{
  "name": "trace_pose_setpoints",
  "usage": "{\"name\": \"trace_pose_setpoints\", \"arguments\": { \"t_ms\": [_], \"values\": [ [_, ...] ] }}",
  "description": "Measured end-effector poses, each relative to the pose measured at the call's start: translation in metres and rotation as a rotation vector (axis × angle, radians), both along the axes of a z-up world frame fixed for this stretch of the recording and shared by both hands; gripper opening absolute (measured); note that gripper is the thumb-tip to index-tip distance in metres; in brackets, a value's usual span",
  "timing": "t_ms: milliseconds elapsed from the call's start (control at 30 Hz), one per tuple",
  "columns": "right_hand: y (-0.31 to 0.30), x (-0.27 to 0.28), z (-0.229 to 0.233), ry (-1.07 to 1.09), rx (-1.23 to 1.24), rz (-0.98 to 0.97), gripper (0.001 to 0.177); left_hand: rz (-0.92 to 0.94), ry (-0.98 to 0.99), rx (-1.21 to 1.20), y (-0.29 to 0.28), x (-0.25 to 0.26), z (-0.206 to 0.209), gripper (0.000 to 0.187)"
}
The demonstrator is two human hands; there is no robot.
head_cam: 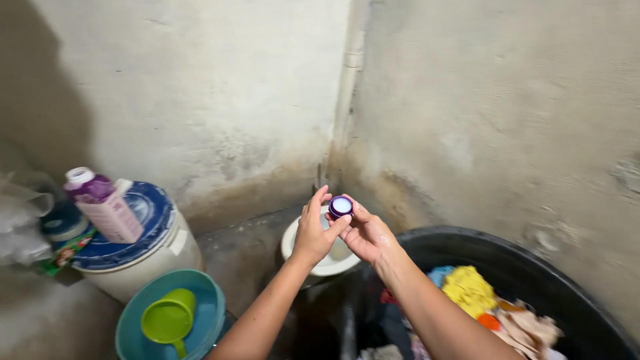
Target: The person pours water from a green scoop into a black basin containing clothes. They then open a purple bottle of liquid detergent, pour some into the cap, and add it to the basin. Finally, they agitate the clothes in the water by hand.
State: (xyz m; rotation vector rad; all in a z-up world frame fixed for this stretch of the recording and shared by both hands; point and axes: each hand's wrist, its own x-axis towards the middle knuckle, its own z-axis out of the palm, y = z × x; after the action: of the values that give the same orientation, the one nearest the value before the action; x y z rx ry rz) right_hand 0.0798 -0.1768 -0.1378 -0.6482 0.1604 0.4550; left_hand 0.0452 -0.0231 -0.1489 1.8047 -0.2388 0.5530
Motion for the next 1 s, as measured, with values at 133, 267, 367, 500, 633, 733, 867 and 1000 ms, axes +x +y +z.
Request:
{"name": "trace_pose_setpoints", "arguments": {
  "t_ms": [133, 267, 367, 500, 633, 733, 867, 1000],
  "values": [
    [-0.045, -0.013, -0.002, -0.019, 0.012, -0.046, 0.04, -0.045, 0.011, -0.014, -0.041, -0.01, 0.007, 0.086],
    [-0.086, -0.021, -0.007, -0.023, -0.001, -0.079, 0.04, -0.078, 0.022, 0.014, -0.08, -0.019, 0.01, 0.087],
    [-0.112, -0.024, -0.01, -0.067, -0.023, -0.085, 0.038, -0.123, 0.064, 0.025, -0.106, -0.022, 0.009, 0.089],
    [-0.139, -0.029, -0.011, -0.061, -0.02, -0.127, 0.036, -0.127, 0.043, 0.07, -0.131, -0.023, 0.008, 0.09],
    [-0.162, -0.038, -0.011, -0.027, -0.004, -0.101, 0.041, -0.115, 0.039, 0.076, -0.153, -0.027, 0.009, 0.089],
    [-0.176, -0.047, -0.009, -0.021, 0.012, -0.098, 0.044, -0.112, 0.036, 0.038, -0.167, -0.033, 0.015, 0.085],
    [-0.192, -0.058, -0.004, -0.046, 0.02, -0.088, 0.044, -0.097, 0.094, -0.002, -0.185, -0.041, 0.024, 0.08],
    [-0.206, -0.068, -0.005, -0.059, 0.019, -0.095, 0.045, -0.097, 0.115, -0.005, -0.205, -0.047, 0.027, 0.08]
  ]
}}
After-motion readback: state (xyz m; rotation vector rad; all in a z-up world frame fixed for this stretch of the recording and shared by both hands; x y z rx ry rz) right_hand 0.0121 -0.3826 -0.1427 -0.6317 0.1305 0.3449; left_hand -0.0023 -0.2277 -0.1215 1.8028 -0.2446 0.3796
